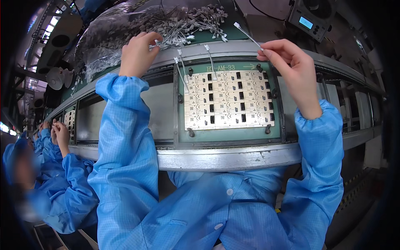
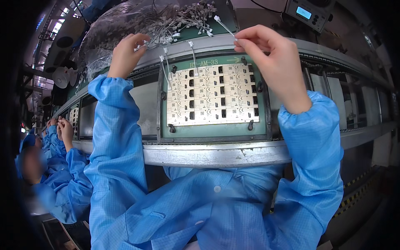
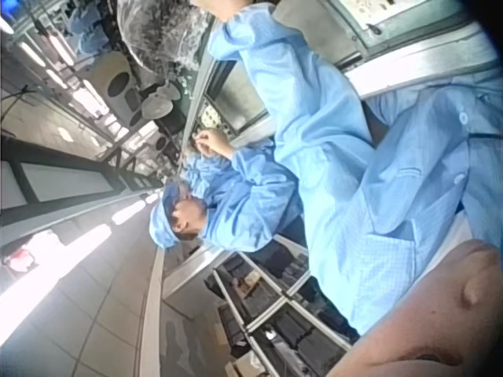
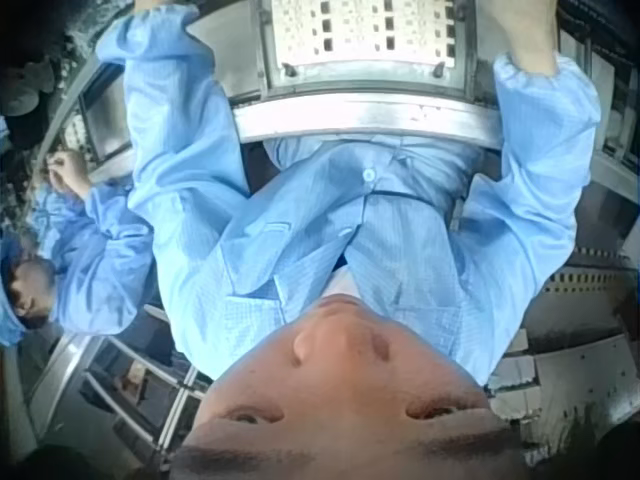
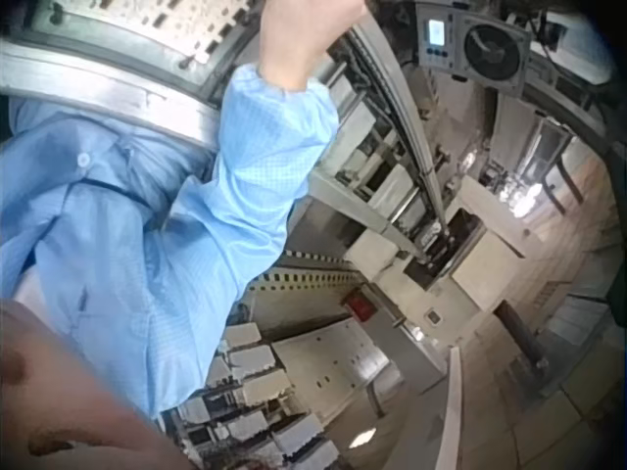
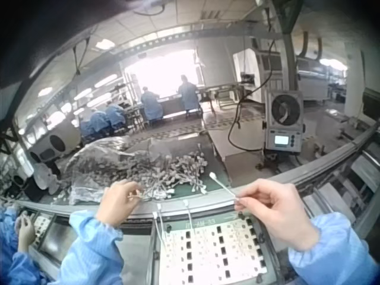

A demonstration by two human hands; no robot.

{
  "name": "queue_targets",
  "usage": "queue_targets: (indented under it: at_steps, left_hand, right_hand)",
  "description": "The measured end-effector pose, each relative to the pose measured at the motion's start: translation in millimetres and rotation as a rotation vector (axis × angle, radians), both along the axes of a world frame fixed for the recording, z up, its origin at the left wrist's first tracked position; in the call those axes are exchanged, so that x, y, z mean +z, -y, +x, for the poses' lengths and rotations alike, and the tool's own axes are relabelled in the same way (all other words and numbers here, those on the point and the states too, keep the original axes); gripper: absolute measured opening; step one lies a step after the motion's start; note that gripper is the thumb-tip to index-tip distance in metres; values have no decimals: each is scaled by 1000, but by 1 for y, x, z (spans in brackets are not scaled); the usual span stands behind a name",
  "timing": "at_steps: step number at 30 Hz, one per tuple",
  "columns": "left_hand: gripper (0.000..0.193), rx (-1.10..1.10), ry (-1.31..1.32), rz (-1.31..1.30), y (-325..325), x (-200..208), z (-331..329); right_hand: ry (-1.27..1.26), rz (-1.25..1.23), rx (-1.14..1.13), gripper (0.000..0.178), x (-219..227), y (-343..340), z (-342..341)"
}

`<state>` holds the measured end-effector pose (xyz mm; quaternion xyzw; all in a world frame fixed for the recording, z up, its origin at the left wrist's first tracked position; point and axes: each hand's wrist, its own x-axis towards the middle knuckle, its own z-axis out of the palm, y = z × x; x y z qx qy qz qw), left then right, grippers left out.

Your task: The worker is manually inserting and arranging components on electronic circuit boards on an assembly line.

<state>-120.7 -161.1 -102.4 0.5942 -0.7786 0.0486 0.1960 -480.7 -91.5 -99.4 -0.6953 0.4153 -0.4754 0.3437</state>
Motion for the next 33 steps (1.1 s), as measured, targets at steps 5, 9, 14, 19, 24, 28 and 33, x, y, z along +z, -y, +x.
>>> queue_targets:
  at_steps: [5,9,14,19,24,28,33]
  left_hand:
    - [30,127,76,22,6,-4,49]
    - [33,36,93,116,0,-15,76]
    - [30,-62,-59,97,-9,-15,62]
    - [27,33,98,56,-11,-21,80]
    - [25,-34,-39,194,1,-29,91]
    - [30,-33,-115,193,-6,-22,83]
    - [27,-133,-116,226,-7,-18,79]
  right_hand:
    - [-65,-74,-44,15,-6,-1,6]
    - [-81,-67,-62,15,-11,0,6]
    - [-175,-79,-46,14,-12,-2,7]
    - [-295,-137,-54,12,-14,-1,6]
    - [-310,-90,-52,12,-18,0,5]
    - [-384,-101,-12,12,-15,-1,10]
    - [-572,-238,19,9,-22,-11,21]
